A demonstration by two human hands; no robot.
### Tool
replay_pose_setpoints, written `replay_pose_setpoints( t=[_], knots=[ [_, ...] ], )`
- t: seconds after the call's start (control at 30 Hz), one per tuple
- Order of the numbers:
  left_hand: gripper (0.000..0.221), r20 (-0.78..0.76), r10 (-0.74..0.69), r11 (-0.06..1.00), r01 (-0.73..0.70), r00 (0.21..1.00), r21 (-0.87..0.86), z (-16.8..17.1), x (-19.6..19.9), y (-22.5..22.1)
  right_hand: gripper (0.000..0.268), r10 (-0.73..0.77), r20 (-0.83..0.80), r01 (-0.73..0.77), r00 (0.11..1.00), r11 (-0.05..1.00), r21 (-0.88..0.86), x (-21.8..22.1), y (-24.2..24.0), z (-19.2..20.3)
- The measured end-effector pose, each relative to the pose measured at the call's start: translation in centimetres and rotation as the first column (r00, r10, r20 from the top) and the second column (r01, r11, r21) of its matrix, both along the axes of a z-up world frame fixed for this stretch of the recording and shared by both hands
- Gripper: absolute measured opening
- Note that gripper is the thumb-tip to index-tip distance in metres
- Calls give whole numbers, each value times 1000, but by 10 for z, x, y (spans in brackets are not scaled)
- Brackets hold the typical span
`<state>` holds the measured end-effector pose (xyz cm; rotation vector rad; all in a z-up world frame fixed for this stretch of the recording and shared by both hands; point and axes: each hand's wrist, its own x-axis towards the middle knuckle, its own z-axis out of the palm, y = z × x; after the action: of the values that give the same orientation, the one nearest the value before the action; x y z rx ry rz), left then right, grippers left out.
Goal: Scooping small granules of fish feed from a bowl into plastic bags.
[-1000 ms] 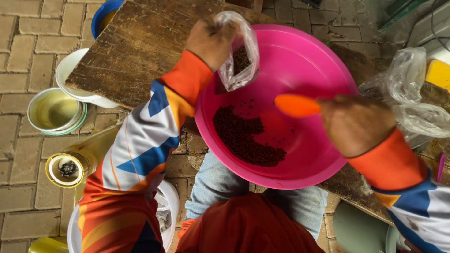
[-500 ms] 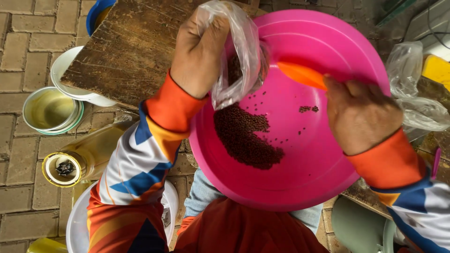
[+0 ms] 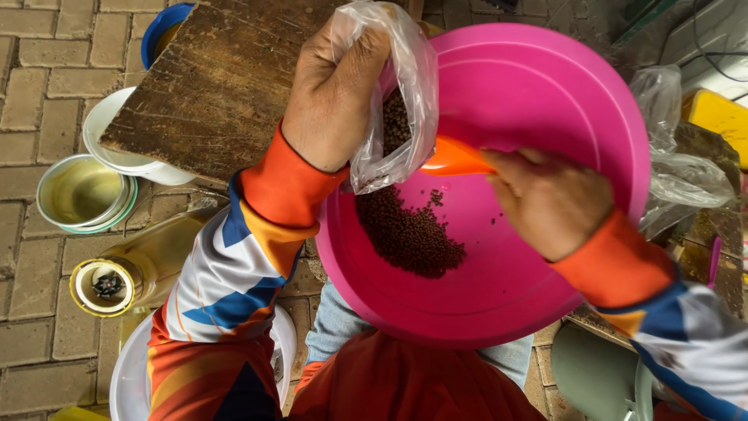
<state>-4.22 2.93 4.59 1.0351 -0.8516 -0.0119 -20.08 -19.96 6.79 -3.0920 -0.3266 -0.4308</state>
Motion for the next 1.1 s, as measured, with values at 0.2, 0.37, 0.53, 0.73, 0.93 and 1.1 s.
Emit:
replay_pose_setpoints(
  t=[0.2, 0.37, 0.53, 0.73, 0.93, 1.1],
  knots=[
    [20, -25, -33, 999, 33, 999, -28, 0, 3, -2, 32, 170, -117, -167, 978, 985, 36, 0, 14, -15],
    [21, -17, 13, 1000, -13, 1000, -13, -5, 4, 5, 26, 268, -109, -278, 957, 957, -84, -20, -23, 18],
    [19, 43, 18, 1000, -19, 999, 14, -8, 7, -2, 22, -8, 183, 113, 983, 811, -574, -29, -14, 60],
    [18, 18, 20, 998, -21, 1000, 62, 0, 1, -1, 23, 41, -2, -39, 999, 942, -333, -51, -15, 28],
    [23, 103, 11, 999, -16, 995, 49, 4, -4, -2, 20, 59, 298, 50, 953, 937, -346, -15, -7, 25],
    [22, 39, 62, 995, -64, 997, 78, 8, -6, 1, 29, 266, 75, -254, 961, 957, -144, -26, -15, -5]
  ],
)
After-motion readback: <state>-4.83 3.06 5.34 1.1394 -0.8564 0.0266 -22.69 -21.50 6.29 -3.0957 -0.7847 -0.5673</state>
